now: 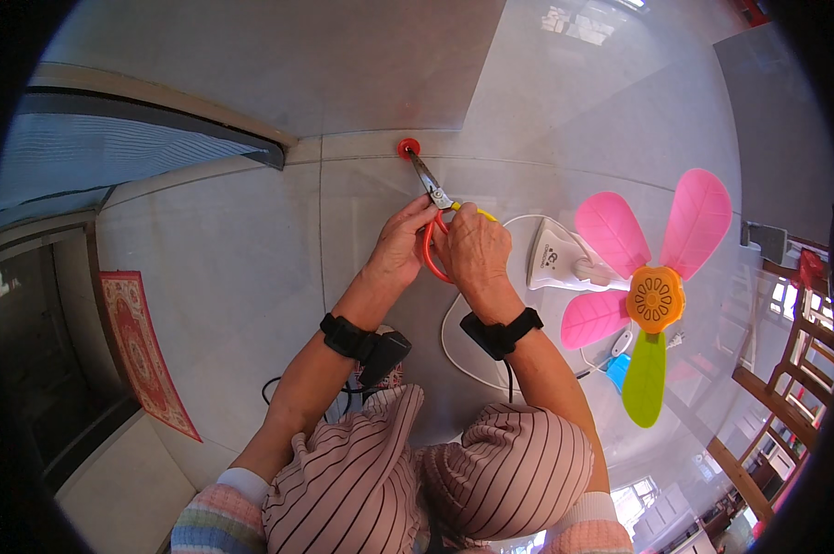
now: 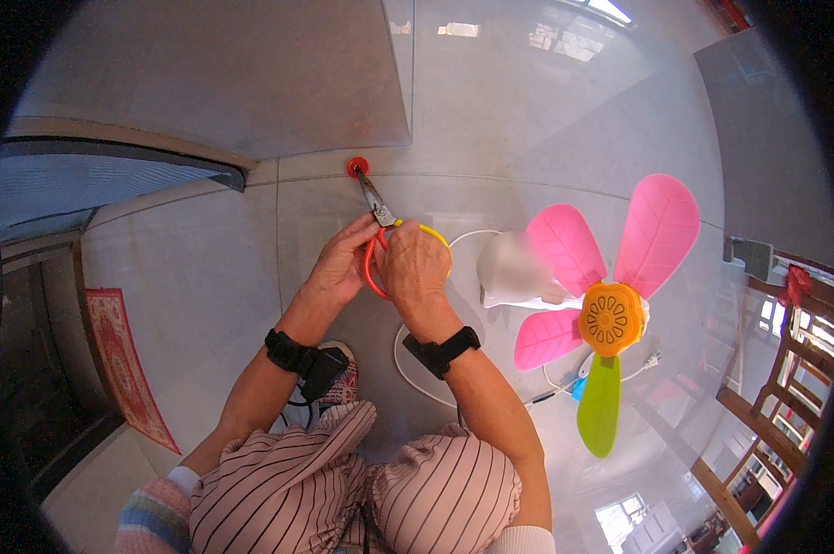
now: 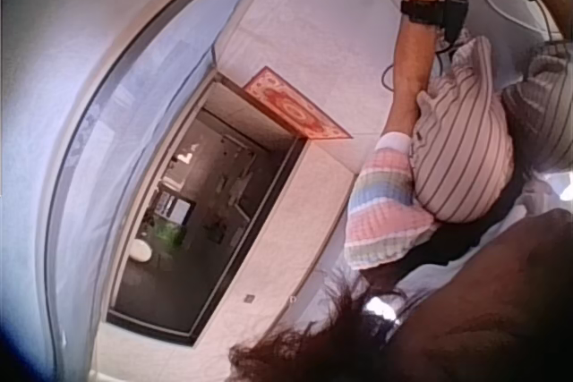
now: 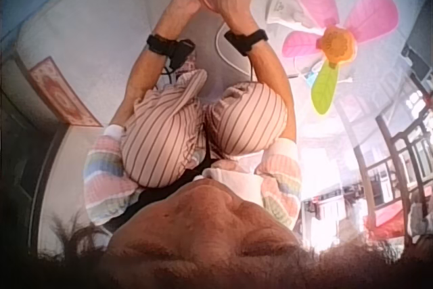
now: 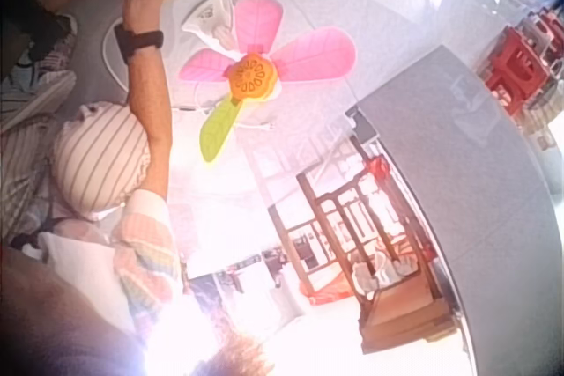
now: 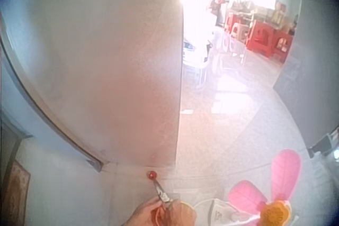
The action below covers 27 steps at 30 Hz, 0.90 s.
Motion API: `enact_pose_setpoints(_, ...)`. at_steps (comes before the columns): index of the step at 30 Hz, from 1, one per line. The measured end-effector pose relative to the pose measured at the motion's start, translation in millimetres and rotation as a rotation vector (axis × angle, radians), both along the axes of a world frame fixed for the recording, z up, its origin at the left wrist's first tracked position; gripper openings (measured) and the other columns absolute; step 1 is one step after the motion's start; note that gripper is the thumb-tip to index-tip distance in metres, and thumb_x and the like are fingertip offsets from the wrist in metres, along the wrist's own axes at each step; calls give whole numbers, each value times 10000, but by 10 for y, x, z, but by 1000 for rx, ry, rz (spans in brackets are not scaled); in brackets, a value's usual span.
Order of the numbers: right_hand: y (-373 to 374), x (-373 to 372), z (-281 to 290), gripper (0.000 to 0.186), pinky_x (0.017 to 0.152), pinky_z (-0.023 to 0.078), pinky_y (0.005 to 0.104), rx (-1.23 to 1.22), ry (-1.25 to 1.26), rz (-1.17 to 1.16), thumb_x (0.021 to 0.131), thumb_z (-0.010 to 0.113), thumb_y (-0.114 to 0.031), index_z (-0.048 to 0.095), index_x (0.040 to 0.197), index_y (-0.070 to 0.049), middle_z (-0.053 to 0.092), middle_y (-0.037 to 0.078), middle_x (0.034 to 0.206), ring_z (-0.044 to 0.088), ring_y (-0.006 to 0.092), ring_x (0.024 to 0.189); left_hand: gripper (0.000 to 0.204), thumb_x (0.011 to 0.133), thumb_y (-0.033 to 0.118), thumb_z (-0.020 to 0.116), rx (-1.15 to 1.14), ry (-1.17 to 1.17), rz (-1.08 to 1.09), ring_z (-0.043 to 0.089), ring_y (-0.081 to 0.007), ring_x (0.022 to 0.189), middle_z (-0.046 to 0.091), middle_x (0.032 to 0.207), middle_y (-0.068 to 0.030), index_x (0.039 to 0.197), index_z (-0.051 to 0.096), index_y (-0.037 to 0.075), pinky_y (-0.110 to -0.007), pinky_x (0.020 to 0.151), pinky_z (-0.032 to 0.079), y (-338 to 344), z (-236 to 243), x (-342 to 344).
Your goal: The person uses scissors to trim plastic components of a colorful toy fan and uses pliers to adjust a red electrical cord.
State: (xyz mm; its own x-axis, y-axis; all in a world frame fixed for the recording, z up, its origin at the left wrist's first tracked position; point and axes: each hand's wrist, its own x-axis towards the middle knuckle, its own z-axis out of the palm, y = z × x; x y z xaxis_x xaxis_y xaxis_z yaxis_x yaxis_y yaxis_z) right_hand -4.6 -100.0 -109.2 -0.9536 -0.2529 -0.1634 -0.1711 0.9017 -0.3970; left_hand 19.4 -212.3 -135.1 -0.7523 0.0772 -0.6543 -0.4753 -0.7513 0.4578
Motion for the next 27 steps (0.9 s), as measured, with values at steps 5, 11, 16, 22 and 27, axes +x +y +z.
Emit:
enact_pose_setpoints(5,4,-2,16,351,510,479,388,1,-3,0,739,634,-339,506,710,-13,583,171,586,605,326,565,277,880,91,488,-4,-6,5,549,-135,939,567,1037,-53,1150,491,27,-273,846,444,25,55,-12)
enact_pose_setpoints(11,-2,-2,24,341,512,479,386,9,-13,-5,732,638,-328,507,709,-14,585,172,592,605,326,568,279,880,94,488,0,-1,5,551,-133,938,567,1039,-51,1151,495,27,-273,844,445,11,34,-1)
enact_pose_setpoints(16,2,2,18,346,510,478,385,-13,5,-6,733,639,-334,509,711,-13,583,172,588,606,326,570,302,882,109,500,5,9,2,548,-157,1001,566,1095,-74,1172,484,28,-296,891,437,9,13,4)
enact_pose_setpoints(22,-3,1,0,348,508,478,381,14,-2,-17,738,636,-339,512,709,-15,583,170,586,605,323,565,255,882,93,487,-22,-41,27,555,-116,909,572,989,-37,1128,506,28,-257,818,457,33,62,-9)
enact_pose_setpoints(27,-3,5,13,346,506,478,377,14,12,-12,737,636,-338,512,704,-17,583,167,586,605,320,559,242,882,95,489,6,-25,21,558,-116,900,574,977,-33,1114,511,30,-257,814,459,25,56,-11)
